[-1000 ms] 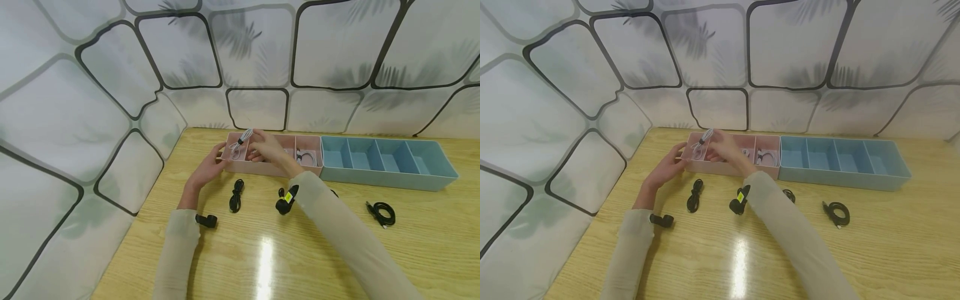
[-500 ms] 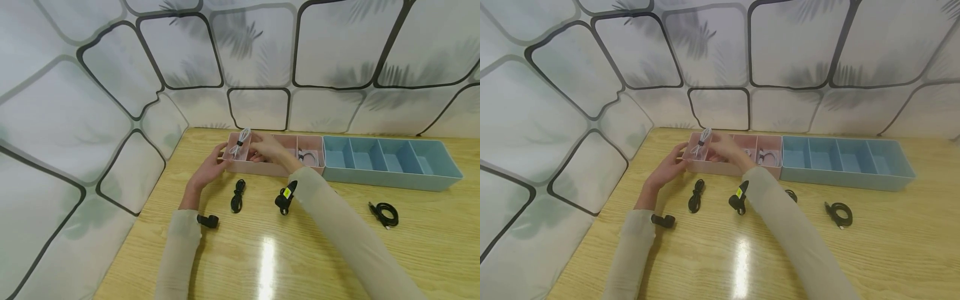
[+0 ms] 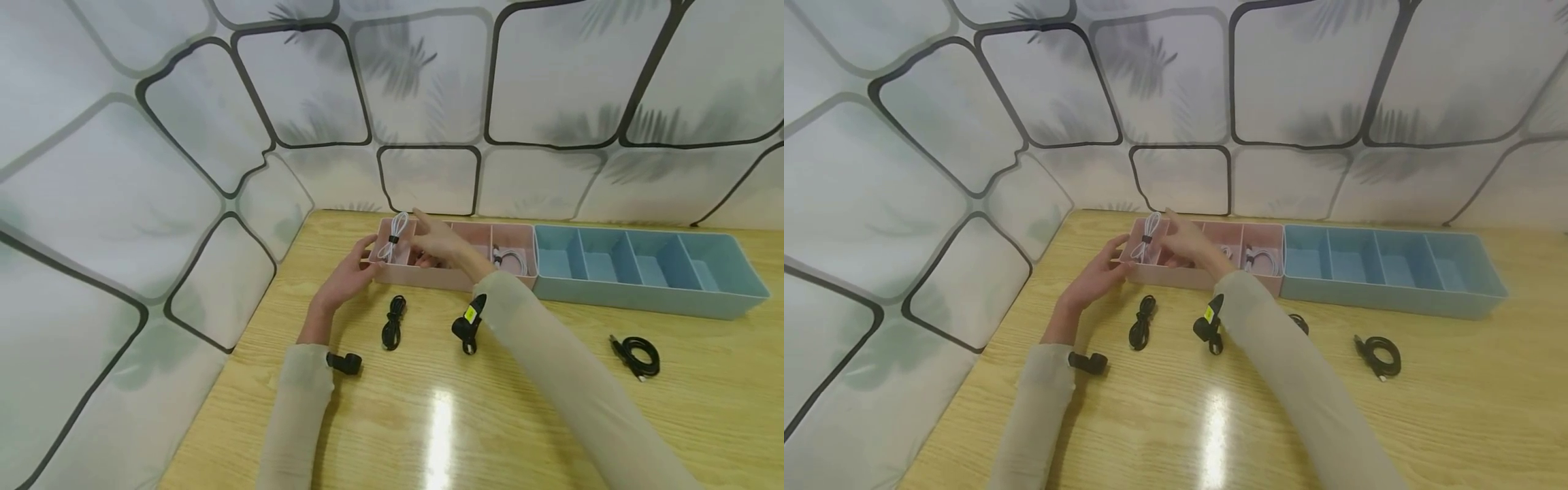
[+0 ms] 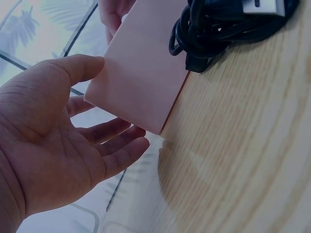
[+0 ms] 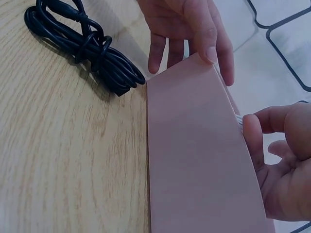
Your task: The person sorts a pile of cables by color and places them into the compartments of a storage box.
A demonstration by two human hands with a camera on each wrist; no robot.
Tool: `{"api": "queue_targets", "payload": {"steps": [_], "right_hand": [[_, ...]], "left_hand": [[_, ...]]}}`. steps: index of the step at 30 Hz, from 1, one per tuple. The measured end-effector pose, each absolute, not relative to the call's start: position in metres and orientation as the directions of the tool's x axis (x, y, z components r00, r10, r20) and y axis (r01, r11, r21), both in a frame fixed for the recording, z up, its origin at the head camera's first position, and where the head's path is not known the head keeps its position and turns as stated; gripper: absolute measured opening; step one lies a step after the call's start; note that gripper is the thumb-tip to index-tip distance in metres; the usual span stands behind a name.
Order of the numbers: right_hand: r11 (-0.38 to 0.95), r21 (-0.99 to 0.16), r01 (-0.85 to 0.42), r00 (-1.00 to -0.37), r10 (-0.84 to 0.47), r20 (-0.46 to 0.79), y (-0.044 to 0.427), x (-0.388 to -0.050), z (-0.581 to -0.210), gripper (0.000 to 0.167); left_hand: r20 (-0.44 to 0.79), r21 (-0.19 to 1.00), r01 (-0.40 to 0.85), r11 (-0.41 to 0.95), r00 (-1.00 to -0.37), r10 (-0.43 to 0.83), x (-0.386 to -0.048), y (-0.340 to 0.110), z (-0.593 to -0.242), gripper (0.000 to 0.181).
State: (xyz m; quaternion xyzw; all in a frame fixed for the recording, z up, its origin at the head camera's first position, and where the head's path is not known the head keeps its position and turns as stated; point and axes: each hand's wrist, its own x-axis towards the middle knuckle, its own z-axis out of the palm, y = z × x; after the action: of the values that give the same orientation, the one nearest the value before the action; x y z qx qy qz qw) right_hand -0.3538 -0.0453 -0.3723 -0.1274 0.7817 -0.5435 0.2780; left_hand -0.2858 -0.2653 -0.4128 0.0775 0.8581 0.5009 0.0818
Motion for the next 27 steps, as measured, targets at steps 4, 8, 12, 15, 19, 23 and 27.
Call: {"api": "queue_targets", "payload": {"steps": [4,8,12,15,19,23,27], "right_hand": [[0.397,-0.915,0.076,-0.807,-0.514,-0.29,-0.046,-0.355,-0.373,0.066],[0.426,-0.903,0.056,-0.812,-0.506,-0.289,-0.046,-0.356,-0.375,0.06],[0.437,-0.899,0.015,-0.824,-0.504,-0.259,-0.047,-0.357,-0.376,0.067],[0.454,-0.891,-0.032,-0.828,-0.511,-0.23,-0.046,-0.355,-0.377,0.066],[0.445,-0.893,-0.073,-0.83,-0.523,-0.192,-0.045,-0.352,-0.377,0.059],[0.408,-0.911,-0.056,-0.842,-0.51,-0.177,-0.042,-0.349,-0.372,0.055],[0.366,-0.931,-0.007,-0.848,-0.495,-0.188,-0.036,-0.347,-0.367,0.054]], "left_hand": [[-0.061,0.878,0.052,0.476,-0.974,0.219,-0.285,-0.265,-0.412,0.063],[-0.069,0.881,0.041,0.47,-0.975,0.214,-0.284,-0.264,-0.411,0.063],[-0.071,0.88,0.037,0.474,-0.975,0.208,-0.284,-0.263,-0.41,0.062],[-0.078,0.878,0.031,0.477,-0.975,0.207,-0.283,-0.262,-0.41,0.063],[-0.08,0.879,0.03,0.476,-0.975,0.208,-0.284,-0.261,-0.412,0.063],[-0.079,0.881,0.031,0.472,-0.974,0.213,-0.285,-0.262,-0.411,0.064],[-0.079,0.879,0.034,0.476,-0.973,0.215,-0.286,-0.265,-0.411,0.065]]}}
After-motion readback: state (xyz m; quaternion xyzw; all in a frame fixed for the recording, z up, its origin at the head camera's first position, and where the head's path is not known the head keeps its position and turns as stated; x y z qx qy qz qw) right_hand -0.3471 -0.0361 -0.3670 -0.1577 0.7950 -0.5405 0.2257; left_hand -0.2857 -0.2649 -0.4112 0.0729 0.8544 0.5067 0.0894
